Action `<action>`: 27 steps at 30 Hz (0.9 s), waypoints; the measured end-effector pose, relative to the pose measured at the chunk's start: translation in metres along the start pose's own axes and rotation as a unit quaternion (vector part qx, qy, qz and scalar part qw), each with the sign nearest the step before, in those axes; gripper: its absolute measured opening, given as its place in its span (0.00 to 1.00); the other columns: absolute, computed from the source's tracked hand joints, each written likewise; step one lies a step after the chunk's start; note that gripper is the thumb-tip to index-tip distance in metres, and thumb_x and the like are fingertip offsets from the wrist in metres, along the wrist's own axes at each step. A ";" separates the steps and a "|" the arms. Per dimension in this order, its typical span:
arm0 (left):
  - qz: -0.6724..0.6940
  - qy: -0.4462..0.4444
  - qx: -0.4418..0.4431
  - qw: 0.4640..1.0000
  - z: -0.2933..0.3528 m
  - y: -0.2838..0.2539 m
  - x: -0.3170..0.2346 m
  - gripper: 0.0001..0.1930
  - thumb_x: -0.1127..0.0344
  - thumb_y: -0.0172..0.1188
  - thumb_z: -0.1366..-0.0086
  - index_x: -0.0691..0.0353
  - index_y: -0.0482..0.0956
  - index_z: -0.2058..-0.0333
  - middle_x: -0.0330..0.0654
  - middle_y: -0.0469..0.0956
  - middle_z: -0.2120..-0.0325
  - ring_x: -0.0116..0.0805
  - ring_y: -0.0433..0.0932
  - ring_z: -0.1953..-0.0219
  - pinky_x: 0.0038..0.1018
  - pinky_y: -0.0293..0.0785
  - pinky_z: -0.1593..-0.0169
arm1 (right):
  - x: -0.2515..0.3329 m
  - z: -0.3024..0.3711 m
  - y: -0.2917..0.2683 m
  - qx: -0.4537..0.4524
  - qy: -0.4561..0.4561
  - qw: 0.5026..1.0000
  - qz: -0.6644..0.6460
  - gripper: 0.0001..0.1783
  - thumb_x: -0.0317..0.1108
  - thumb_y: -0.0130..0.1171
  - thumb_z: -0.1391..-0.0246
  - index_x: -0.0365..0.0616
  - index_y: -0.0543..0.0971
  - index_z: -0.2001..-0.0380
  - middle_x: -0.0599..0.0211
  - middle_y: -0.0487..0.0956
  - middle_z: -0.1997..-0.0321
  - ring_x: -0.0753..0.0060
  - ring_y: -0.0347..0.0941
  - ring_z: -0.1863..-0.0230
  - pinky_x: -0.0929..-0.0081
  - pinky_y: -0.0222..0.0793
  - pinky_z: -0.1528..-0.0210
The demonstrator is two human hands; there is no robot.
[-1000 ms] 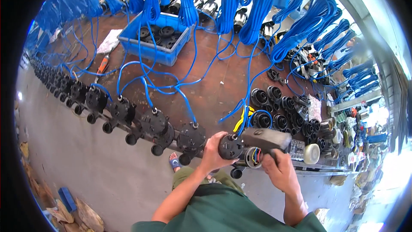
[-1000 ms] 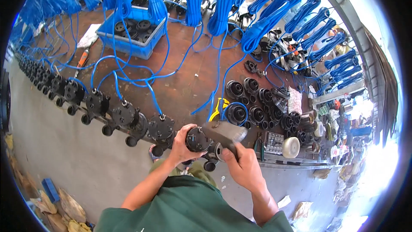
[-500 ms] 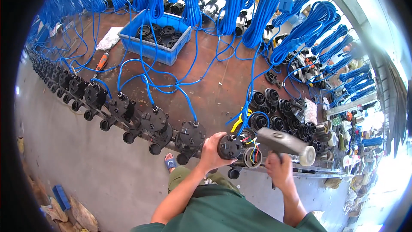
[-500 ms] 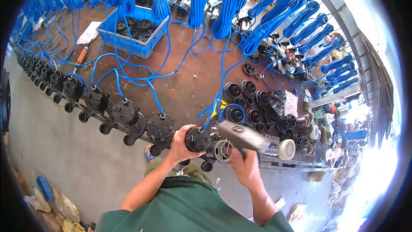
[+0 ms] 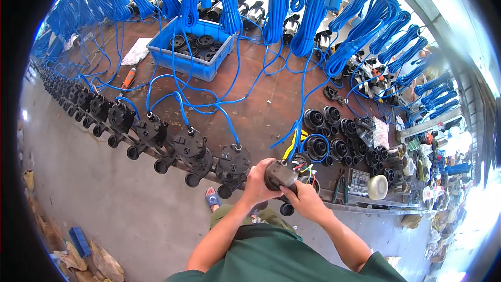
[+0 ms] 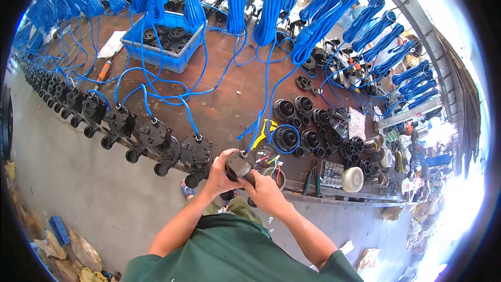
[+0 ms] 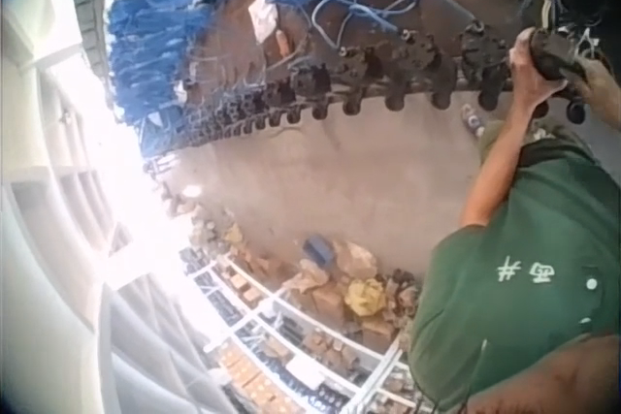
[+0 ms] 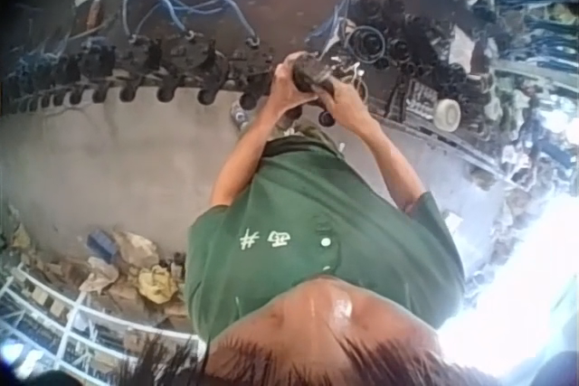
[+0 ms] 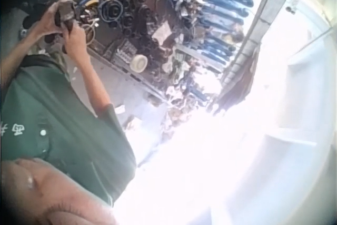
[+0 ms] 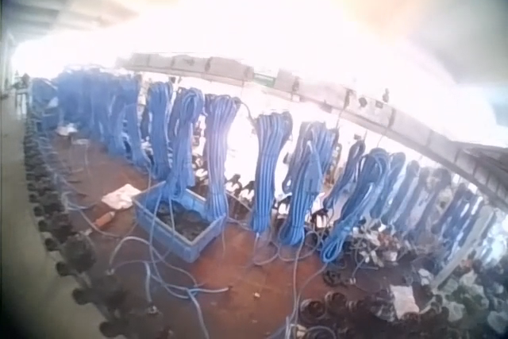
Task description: The person assembles industrial water pumps by connecting blue cables, inserting internal components, and using a hammer to secure parts on a long assembly line.
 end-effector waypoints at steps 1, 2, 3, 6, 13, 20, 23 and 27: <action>-0.005 0.000 -0.002 1.000 0.003 -0.005 0.000 0.49 0.56 0.85 0.66 0.57 0.73 0.41 0.47 0.81 0.50 0.54 0.81 0.49 0.44 0.74 0.44 | 0.006 -0.001 -0.002 0.037 0.037 0.998 -0.033 0.18 0.43 0.57 0.30 0.35 0.78 0.60 0.58 0.81 0.74 0.60 0.77 0.72 0.61 0.72 0.65; -0.001 0.014 -0.002 1.000 -0.006 -0.002 -0.004 0.49 0.56 0.85 0.66 0.57 0.73 0.41 0.47 0.81 0.50 0.53 0.81 0.49 0.44 0.74 0.44 | 0.017 -0.001 -0.026 0.059 0.073 0.994 -0.059 0.18 0.43 0.57 0.30 0.35 0.79 0.62 0.59 0.80 0.75 0.64 0.76 0.72 0.62 0.71 0.66; -0.013 0.005 -0.009 1.000 0.003 -0.008 -0.006 0.49 0.55 0.85 0.66 0.58 0.73 0.41 0.47 0.81 0.50 0.53 0.81 0.49 0.44 0.74 0.44 | 0.028 0.000 -0.036 0.108 0.108 0.984 -0.094 0.19 0.44 0.57 0.30 0.35 0.79 0.63 0.60 0.79 0.75 0.67 0.75 0.73 0.63 0.71 0.67; -0.020 0.004 -0.015 1.000 0.001 -0.010 -0.009 0.49 0.56 0.85 0.66 0.58 0.73 0.41 0.47 0.81 0.49 0.54 0.81 0.48 0.44 0.74 0.43 | 0.069 0.021 -0.089 0.068 0.058 0.991 -0.098 0.18 0.43 0.56 0.28 0.36 0.79 0.62 0.68 0.75 0.77 0.78 0.67 0.75 0.71 0.66 0.70; -0.012 0.005 -0.008 1.000 -0.006 0.004 -0.011 0.49 0.56 0.85 0.66 0.57 0.73 0.41 0.47 0.81 0.50 0.54 0.81 0.50 0.43 0.75 0.44 | -0.028 0.033 -0.045 -0.080 0.027 0.994 0.076 0.21 0.49 0.52 0.26 0.42 0.74 0.65 0.76 0.67 0.79 0.84 0.60 0.79 0.80 0.55 0.79; -0.048 0.021 -0.014 0.999 0.002 -0.016 -0.008 0.49 0.55 0.85 0.66 0.58 0.74 0.42 0.46 0.80 0.49 0.54 0.80 0.51 0.44 0.74 0.45 | 0.080 0.023 -0.095 0.009 0.094 0.962 -0.255 0.19 0.45 0.47 0.23 0.42 0.74 0.65 0.77 0.69 0.77 0.87 0.61 0.78 0.83 0.57 0.77; -0.046 0.016 -0.013 0.999 0.004 -0.014 -0.007 0.49 0.55 0.85 0.66 0.59 0.74 0.42 0.46 0.80 0.47 0.54 0.80 0.50 0.43 0.74 0.44 | 0.090 0.032 -0.088 -0.069 -0.001 0.959 -0.274 0.17 0.41 0.50 0.25 0.38 0.77 0.62 0.71 0.75 0.76 0.76 0.70 0.77 0.74 0.66 0.73; -0.026 0.019 0.005 0.999 0.001 -0.004 -0.009 0.48 0.55 0.85 0.66 0.60 0.74 0.42 0.47 0.80 0.49 0.53 0.80 0.50 0.44 0.75 0.44 | 0.006 0.006 -0.002 -0.002 0.037 0.999 -0.022 0.17 0.42 0.56 0.29 0.37 0.79 0.58 0.52 0.83 0.70 0.53 0.82 0.67 0.56 0.74 0.61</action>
Point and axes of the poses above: each hand's wrist, its own z-axis away from the middle knuckle, its own y-axis out of the palm, x = y × z, the point moved 4 cm from there along -z, towards the middle knuckle
